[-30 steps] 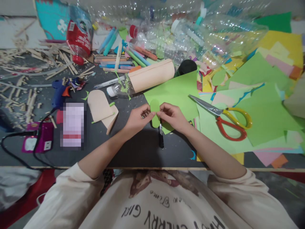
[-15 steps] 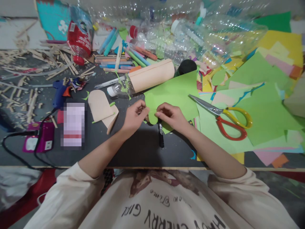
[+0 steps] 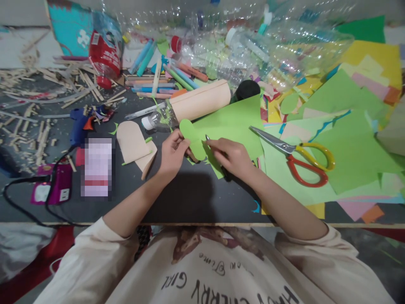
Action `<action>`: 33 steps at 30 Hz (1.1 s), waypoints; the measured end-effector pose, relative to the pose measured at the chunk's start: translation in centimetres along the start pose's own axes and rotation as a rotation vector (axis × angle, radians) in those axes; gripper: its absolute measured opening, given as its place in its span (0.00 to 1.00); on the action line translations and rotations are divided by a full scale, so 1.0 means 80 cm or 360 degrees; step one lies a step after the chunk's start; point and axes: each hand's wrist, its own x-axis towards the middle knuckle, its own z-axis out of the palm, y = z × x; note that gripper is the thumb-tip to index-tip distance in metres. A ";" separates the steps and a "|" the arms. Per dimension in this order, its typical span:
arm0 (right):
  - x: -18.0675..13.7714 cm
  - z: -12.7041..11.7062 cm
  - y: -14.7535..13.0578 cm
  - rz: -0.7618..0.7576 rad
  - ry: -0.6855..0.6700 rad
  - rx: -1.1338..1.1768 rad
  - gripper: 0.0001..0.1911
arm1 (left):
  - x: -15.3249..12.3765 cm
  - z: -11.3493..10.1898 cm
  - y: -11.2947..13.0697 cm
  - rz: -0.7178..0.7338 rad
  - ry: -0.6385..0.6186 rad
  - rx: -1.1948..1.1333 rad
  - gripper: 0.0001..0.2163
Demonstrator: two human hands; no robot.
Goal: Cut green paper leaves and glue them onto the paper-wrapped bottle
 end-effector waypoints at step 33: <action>0.005 0.015 -0.011 0.0622 0.0088 0.1167 0.09 | -0.006 0.003 -0.006 0.0268 -0.0290 0.0137 0.15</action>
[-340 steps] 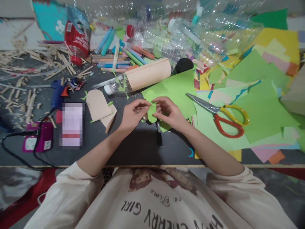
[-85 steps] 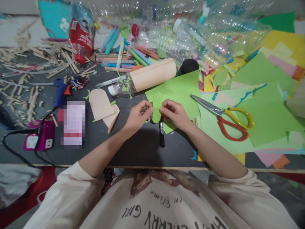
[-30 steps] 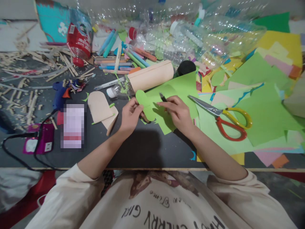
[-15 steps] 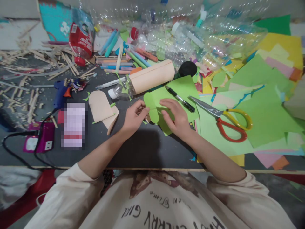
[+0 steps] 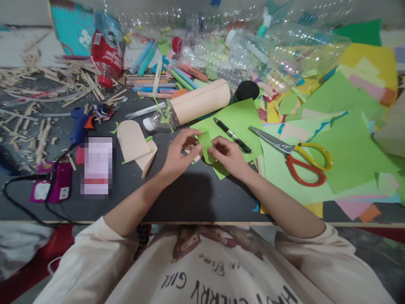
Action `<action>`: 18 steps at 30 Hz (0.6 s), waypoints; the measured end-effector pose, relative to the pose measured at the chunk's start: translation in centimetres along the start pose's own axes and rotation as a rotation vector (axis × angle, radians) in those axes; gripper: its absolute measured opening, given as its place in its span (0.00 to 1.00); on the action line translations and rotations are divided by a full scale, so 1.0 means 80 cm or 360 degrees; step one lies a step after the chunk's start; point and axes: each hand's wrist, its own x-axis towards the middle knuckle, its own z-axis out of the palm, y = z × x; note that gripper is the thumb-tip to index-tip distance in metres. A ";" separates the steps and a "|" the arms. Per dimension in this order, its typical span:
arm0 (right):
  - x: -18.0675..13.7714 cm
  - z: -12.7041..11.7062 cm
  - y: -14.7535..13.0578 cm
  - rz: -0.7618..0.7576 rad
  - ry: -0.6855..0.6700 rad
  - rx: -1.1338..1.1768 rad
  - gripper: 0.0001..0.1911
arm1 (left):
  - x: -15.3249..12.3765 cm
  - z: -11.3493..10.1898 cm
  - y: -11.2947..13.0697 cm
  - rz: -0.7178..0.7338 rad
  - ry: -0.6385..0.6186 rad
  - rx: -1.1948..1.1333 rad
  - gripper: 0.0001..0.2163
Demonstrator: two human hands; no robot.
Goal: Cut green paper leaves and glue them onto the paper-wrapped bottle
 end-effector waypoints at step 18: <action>0.002 -0.005 -0.005 -0.0121 -0.0087 0.0149 0.06 | 0.001 -0.002 0.001 0.0115 -0.0225 0.0206 0.13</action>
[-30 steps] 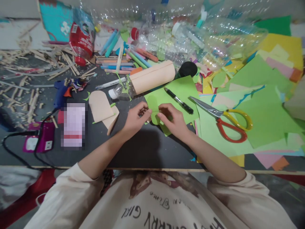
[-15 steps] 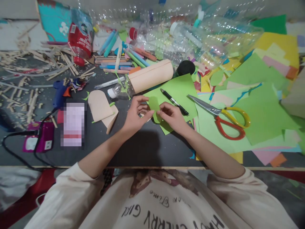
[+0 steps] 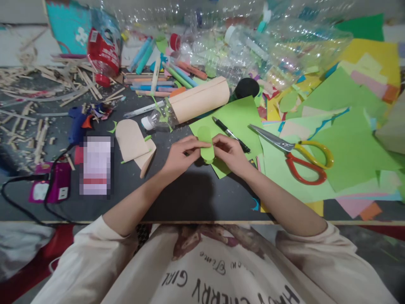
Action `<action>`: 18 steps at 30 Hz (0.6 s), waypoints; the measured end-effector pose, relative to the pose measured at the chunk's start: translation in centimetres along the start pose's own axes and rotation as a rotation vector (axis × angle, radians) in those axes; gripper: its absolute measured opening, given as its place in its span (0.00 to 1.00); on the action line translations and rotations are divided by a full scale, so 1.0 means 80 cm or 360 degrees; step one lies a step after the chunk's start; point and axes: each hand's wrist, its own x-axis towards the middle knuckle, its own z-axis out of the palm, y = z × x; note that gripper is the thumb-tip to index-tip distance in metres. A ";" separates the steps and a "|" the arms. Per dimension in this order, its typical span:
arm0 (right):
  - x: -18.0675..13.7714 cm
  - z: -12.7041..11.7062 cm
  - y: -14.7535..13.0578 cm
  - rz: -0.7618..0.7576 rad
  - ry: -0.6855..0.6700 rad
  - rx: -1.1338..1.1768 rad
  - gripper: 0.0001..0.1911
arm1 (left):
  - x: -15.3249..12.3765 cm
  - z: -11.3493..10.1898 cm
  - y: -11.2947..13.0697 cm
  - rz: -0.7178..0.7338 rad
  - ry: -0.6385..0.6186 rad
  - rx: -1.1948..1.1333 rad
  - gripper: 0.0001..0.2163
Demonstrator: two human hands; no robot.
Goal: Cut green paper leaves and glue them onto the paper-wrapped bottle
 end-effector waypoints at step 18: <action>-0.004 0.002 0.002 -0.0032 0.0042 -0.0085 0.06 | -0.001 0.003 0.008 -0.0102 0.0133 -0.0089 0.13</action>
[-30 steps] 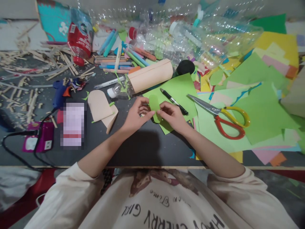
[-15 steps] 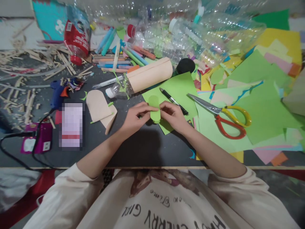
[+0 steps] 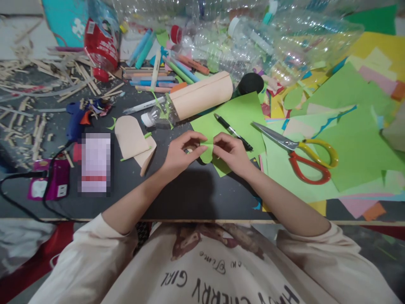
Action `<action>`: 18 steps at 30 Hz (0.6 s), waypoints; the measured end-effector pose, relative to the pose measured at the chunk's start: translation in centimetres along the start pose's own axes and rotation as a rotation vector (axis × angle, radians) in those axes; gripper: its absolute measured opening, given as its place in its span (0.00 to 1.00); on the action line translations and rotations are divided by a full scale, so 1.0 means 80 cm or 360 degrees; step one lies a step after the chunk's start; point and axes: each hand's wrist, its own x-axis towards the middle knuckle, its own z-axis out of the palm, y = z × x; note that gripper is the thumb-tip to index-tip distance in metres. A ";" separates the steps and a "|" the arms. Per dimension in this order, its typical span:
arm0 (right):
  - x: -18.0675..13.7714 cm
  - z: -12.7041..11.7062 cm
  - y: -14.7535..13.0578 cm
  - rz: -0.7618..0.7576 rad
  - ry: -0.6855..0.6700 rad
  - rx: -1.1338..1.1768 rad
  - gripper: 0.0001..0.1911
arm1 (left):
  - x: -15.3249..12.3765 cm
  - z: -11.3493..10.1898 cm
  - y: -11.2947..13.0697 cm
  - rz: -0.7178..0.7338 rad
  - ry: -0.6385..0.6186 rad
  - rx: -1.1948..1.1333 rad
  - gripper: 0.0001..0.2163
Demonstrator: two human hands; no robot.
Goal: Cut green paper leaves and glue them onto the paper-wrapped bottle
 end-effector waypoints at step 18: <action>0.000 0.001 0.005 -0.0284 0.0178 -0.0162 0.02 | 0.003 0.000 0.002 -0.0072 -0.0054 -0.0072 0.15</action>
